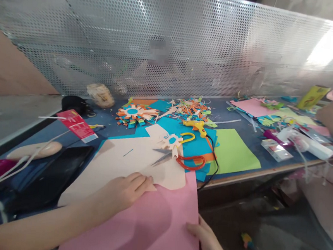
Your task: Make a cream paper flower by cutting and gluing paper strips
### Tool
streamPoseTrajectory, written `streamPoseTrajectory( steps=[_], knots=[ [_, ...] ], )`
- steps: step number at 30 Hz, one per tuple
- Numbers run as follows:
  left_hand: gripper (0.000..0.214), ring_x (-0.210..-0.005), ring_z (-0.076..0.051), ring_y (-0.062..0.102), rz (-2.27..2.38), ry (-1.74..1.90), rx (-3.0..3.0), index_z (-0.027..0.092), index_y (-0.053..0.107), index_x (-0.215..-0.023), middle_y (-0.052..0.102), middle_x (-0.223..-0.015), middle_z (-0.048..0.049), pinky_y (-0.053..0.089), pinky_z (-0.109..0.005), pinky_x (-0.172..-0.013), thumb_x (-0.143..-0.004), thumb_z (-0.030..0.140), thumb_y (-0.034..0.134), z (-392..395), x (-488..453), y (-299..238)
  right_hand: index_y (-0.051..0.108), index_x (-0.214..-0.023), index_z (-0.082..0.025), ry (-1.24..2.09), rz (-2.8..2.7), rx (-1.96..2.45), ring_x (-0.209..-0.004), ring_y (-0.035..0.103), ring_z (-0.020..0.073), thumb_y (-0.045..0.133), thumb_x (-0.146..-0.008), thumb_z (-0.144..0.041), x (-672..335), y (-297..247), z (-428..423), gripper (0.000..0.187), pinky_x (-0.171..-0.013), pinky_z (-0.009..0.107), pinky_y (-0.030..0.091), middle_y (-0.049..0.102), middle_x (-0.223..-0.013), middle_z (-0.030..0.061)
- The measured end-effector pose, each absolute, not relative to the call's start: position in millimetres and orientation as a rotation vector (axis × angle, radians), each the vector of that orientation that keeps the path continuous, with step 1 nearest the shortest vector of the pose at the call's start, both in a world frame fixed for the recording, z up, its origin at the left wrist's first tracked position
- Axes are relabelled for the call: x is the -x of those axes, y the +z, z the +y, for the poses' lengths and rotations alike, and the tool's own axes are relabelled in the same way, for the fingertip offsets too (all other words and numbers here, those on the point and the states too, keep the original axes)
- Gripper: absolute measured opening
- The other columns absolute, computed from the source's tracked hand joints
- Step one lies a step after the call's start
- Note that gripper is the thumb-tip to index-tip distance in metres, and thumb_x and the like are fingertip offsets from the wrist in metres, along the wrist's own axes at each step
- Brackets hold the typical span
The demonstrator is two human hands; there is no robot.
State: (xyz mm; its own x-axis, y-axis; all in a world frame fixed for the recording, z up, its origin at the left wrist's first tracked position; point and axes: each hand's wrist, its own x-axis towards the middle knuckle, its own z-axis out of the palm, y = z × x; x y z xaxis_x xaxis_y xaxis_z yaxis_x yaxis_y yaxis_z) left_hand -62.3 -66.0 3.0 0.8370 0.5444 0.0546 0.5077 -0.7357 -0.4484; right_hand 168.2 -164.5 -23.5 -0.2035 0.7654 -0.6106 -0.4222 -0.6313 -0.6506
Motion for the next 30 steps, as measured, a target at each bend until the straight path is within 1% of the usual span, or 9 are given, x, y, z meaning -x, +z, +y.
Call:
streamPoseTrajectory(
  steps=[3,5,9,12,14,18,24,26,30],
  knots=[
    [0.034,-0.072,-0.017,0.060,-0.799,0.158,2.539,0.006,0.054,-0.106,0.063,-0.081,-0.0084,0.041,-0.023,-0.044,-0.077,-0.002,0.041,-71,62,5,0.056,-0.114,-0.016,1.949,-0.416,1.197,-0.088,0.064,0.0247,0.065,-0.057,-0.020,-173,-10,-158,0.058,-0.084,0.035,0.045,0.068,-0.097,0.0085],
    [0.033,-0.073,-0.018,0.061,-0.810,0.156,2.516,0.005,0.055,-0.106,0.064,-0.084,-0.0101,0.043,-0.023,-0.045,-0.076,-0.002,0.042,-73,61,6,0.056,-0.115,-0.019,1.947,-0.459,1.146,-0.089,0.063,0.0247,0.065,-0.054,-0.017,-180,-1,-155,0.062,-0.084,0.036,0.045,0.068,-0.100,0.0072],
    [0.033,-0.074,-0.017,0.062,-0.817,0.163,2.515,0.005,0.056,-0.105,0.065,-0.086,-0.0114,0.044,-0.021,-0.046,-0.076,-0.003,0.042,-72,60,6,0.057,-0.113,-0.021,1.950,-0.504,1.211,-0.086,0.064,0.0226,0.061,-0.058,-0.014,-190,13,-152,0.056,-0.083,0.034,0.045,0.068,-0.099,0.0055],
    [0.035,-0.072,-0.016,0.062,-0.852,0.187,2.521,0.006,0.055,-0.107,0.065,-0.084,-0.0102,0.044,-0.021,-0.045,-0.077,-0.004,0.041,-70,61,11,0.059,-0.112,-0.021,1.943,-0.510,1.192,-0.091,0.063,0.0239,0.062,-0.058,-0.017,-192,18,-154,0.055,-0.086,0.035,0.043,0.067,-0.103,0.0059],
    [0.038,-0.072,-0.016,0.062,-0.866,0.219,2.524,0.007,0.055,-0.109,0.065,-0.086,-0.0108,0.044,-0.020,-0.046,-0.077,-0.005,0.040,-69,61,17,0.059,-0.112,-0.021,1.928,-0.512,1.165,-0.094,0.062,0.0250,0.064,-0.057,-0.018,-191,18,-155,0.055,-0.087,0.036,0.043,0.066,-0.105,0.0064],
    [0.042,-0.073,-0.017,0.063,-0.892,0.283,2.534,0.007,0.055,-0.112,0.066,-0.090,-0.0127,0.045,-0.021,-0.048,-0.074,-0.006,0.041,-65,59,31,0.058,-0.113,-0.023,1.901,-0.455,1.151,-0.093,0.062,0.0239,0.064,-0.057,-0.016,-186,9,-155,0.057,-0.085,0.034,0.044,0.067,-0.103,0.0050],
    [0.040,-0.071,-0.018,0.063,-0.900,0.252,2.603,0.009,0.057,-0.109,0.066,-0.086,-0.0115,0.047,-0.023,-0.048,-0.074,-0.005,0.045,-62,60,28,0.062,-0.110,-0.015,1.939,-0.574,1.228,-0.081,0.064,0.0223,0.063,-0.056,-0.017,-187,-3,-142,0.054,-0.075,0.030,0.046,0.070,-0.090,0.0068],
    [0.039,-0.075,-0.019,0.064,-0.899,0.203,2.605,0.010,0.057,-0.108,0.066,-0.090,-0.0118,0.049,-0.023,-0.049,-0.075,-0.004,0.044,-62,64,23,0.061,-0.110,-0.016,1.938,-0.630,1.271,-0.079,0.064,0.0216,0.064,-0.057,-0.020,-192,-3,-138,0.054,-0.075,0.029,0.046,0.069,-0.093,0.0066],
    [0.039,-0.087,-0.022,0.064,-0.843,0.172,2.600,0.010,0.058,-0.107,0.066,-0.099,-0.0133,0.053,-0.027,-0.058,-0.075,-0.005,0.042,-61,70,20,0.060,-0.112,-0.015,1.916,-0.727,1.272,-0.084,0.063,0.0227,0.061,-0.056,-0.019,-196,0,-132,0.056,-0.076,0.029,0.046,0.068,-0.100,0.0069]
  ],
)
